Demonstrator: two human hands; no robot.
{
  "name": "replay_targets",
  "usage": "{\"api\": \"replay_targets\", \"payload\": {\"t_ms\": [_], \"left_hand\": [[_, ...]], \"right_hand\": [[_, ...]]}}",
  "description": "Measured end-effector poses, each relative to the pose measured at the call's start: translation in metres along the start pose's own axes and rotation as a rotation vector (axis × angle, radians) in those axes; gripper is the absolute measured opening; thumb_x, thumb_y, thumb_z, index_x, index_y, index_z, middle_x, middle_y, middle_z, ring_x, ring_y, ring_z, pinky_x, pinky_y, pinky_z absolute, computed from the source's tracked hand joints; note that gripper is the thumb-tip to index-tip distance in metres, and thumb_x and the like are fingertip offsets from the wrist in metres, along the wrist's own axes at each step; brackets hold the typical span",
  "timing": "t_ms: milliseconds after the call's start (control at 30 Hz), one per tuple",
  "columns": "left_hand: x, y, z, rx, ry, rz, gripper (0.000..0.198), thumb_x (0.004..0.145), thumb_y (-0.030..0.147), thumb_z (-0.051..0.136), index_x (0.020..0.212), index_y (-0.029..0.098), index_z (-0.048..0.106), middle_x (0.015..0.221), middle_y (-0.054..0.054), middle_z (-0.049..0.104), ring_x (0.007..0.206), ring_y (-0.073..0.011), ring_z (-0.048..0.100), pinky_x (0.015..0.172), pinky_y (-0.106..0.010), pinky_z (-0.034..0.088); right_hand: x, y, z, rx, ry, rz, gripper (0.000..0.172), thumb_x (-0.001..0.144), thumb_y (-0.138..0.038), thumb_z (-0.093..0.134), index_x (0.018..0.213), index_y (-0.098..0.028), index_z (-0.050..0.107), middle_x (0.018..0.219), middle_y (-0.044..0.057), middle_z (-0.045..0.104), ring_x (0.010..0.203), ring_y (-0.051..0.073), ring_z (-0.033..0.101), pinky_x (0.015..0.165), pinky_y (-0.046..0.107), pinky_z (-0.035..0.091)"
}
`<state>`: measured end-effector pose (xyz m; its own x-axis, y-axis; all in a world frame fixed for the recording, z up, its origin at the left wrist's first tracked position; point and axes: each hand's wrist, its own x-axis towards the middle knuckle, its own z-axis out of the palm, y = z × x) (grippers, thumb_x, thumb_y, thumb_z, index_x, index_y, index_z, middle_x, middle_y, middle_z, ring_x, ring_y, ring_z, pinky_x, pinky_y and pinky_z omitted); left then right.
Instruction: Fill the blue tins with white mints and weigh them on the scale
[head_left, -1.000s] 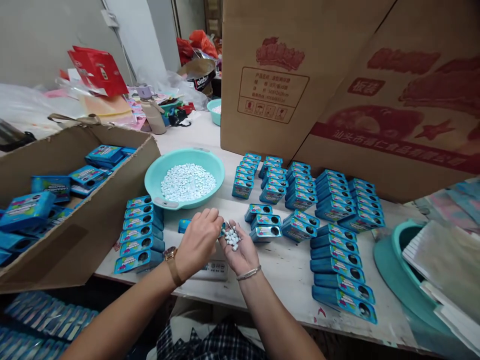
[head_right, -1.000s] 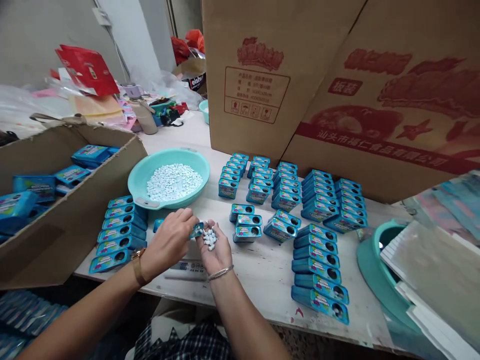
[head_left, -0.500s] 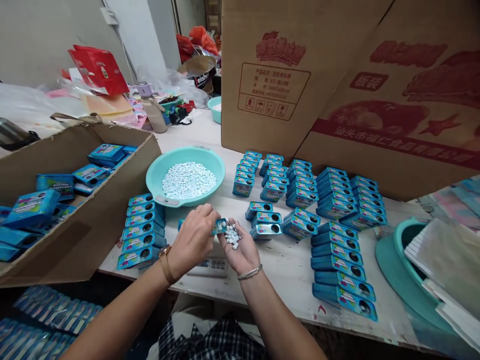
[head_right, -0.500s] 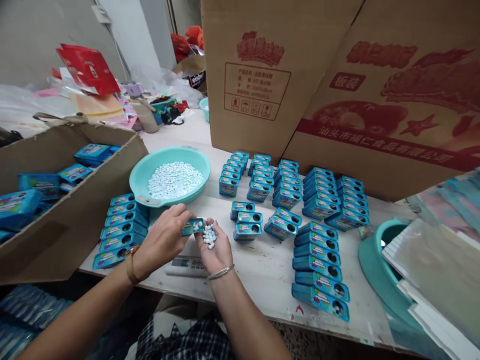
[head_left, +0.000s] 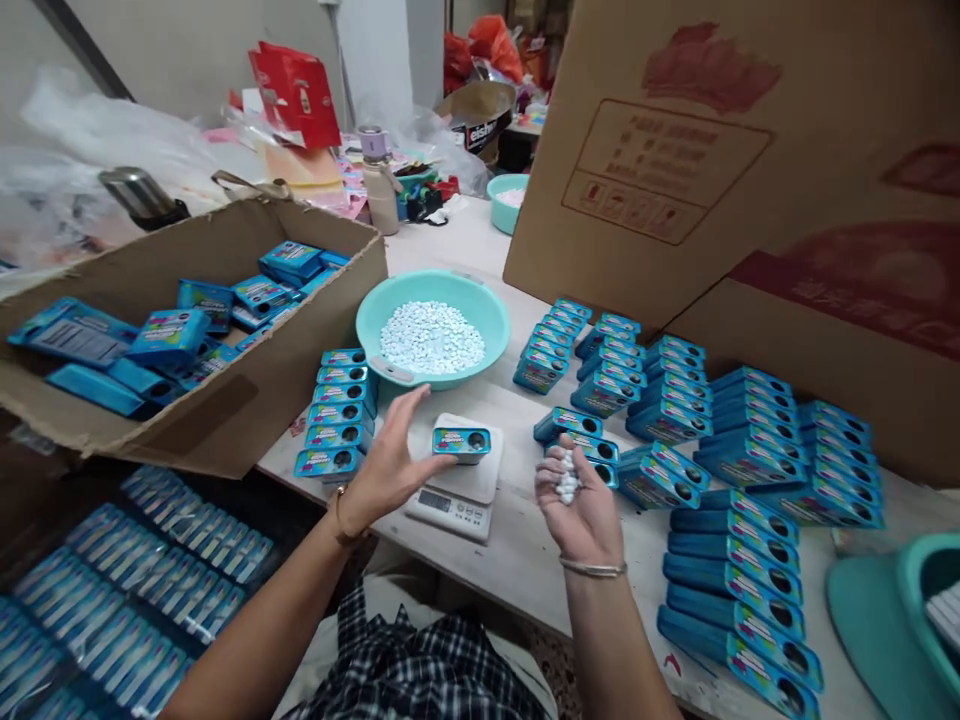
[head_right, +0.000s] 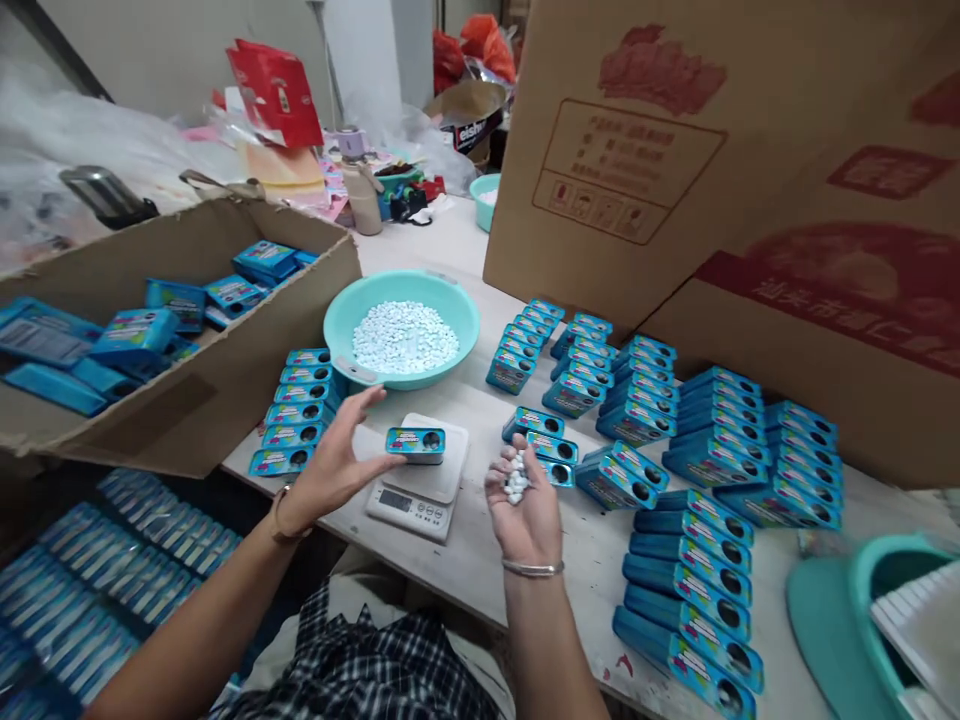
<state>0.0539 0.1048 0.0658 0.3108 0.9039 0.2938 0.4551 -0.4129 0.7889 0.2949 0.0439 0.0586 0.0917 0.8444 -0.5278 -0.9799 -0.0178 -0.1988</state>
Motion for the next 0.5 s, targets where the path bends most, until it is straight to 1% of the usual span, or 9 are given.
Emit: {"api": "replay_targets", "payload": {"t_ms": [67,133,200,233,300,400,500], "left_hand": [[-0.010,0.006,-0.018,-0.063,0.174,-0.061,0.067,0.079,0.032,0.073,0.138,0.026,0.043,0.137,-0.009,0.051,0.127,-0.0248,0.050,0.106,-0.040,0.042],[-0.023,0.010,-0.033,-0.138,0.349,-0.119,0.054,0.081,0.028,0.071,0.131,0.025,0.051,0.127,-0.008,0.059,0.117,-0.0222,0.058,0.101,-0.038,0.046],[-0.038,0.009,-0.041,-0.202,0.477,-0.173,0.045,0.081,0.025,0.071,0.123,0.023,0.057,0.118,-0.007,0.064,0.107,-0.0200,0.062,0.097,-0.035,0.049],[-0.045,0.007,-0.043,-0.227,0.516,-0.200,0.042,0.081,0.024,0.071,0.120,0.022,0.059,0.114,-0.006,0.065,0.104,-0.0190,0.063,0.095,-0.034,0.050],[-0.058,0.001,-0.044,-0.260,0.543,-0.254,0.037,0.081,0.024,0.071,0.116,0.021,0.061,0.108,-0.005,0.067,0.099,-0.0176,0.064,0.094,-0.032,0.050],[-0.072,-0.008,-0.041,-0.277,0.517,-0.330,0.031,0.082,0.025,0.069,0.112,0.020,0.063,0.104,-0.005,0.068,0.096,-0.0170,0.065,0.093,-0.032,0.050],[-0.079,-0.016,-0.037,-0.274,0.485,-0.367,0.029,0.083,0.027,0.068,0.111,0.019,0.064,0.104,-0.005,0.067,0.097,-0.0179,0.064,0.092,-0.033,0.050]], "right_hand": [[-0.003,-0.009,-0.007,-0.007,-0.060,-0.007,0.009,0.093,-0.015,0.049,0.099,-0.017,0.056,0.071,-0.004,0.050,0.052,0.004,0.047,0.043,0.012,0.041],[-0.006,-0.016,-0.012,-0.020,-0.099,-0.015,0.013,0.091,-0.011,0.052,0.102,-0.017,0.054,0.071,-0.004,0.049,0.051,0.004,0.046,0.040,0.011,0.038],[-0.008,-0.021,-0.015,-0.038,-0.114,-0.019,0.015,0.090,-0.010,0.052,0.104,-0.016,0.054,0.071,-0.004,0.048,0.049,0.004,0.045,0.038,0.011,0.037],[-0.008,-0.022,-0.015,-0.050,-0.115,-0.021,0.015,0.091,-0.010,0.051,0.104,-0.016,0.054,0.071,-0.004,0.047,0.049,0.004,0.045,0.037,0.012,0.036],[-0.009,-0.023,-0.012,-0.073,-0.112,-0.025,0.012,0.092,-0.011,0.049,0.103,-0.016,0.054,0.071,-0.004,0.046,0.048,0.004,0.044,0.037,0.012,0.036],[-0.008,-0.020,-0.006,-0.104,-0.115,-0.034,0.011,0.094,-0.012,0.046,0.100,-0.016,0.054,0.070,-0.005,0.044,0.046,0.004,0.043,0.036,0.012,0.035],[-0.007,-0.016,0.001,-0.139,-0.131,-0.038,0.011,0.094,-0.013,0.045,0.099,-0.016,0.054,0.068,-0.005,0.043,0.045,0.004,0.042,0.035,0.012,0.034]]}}
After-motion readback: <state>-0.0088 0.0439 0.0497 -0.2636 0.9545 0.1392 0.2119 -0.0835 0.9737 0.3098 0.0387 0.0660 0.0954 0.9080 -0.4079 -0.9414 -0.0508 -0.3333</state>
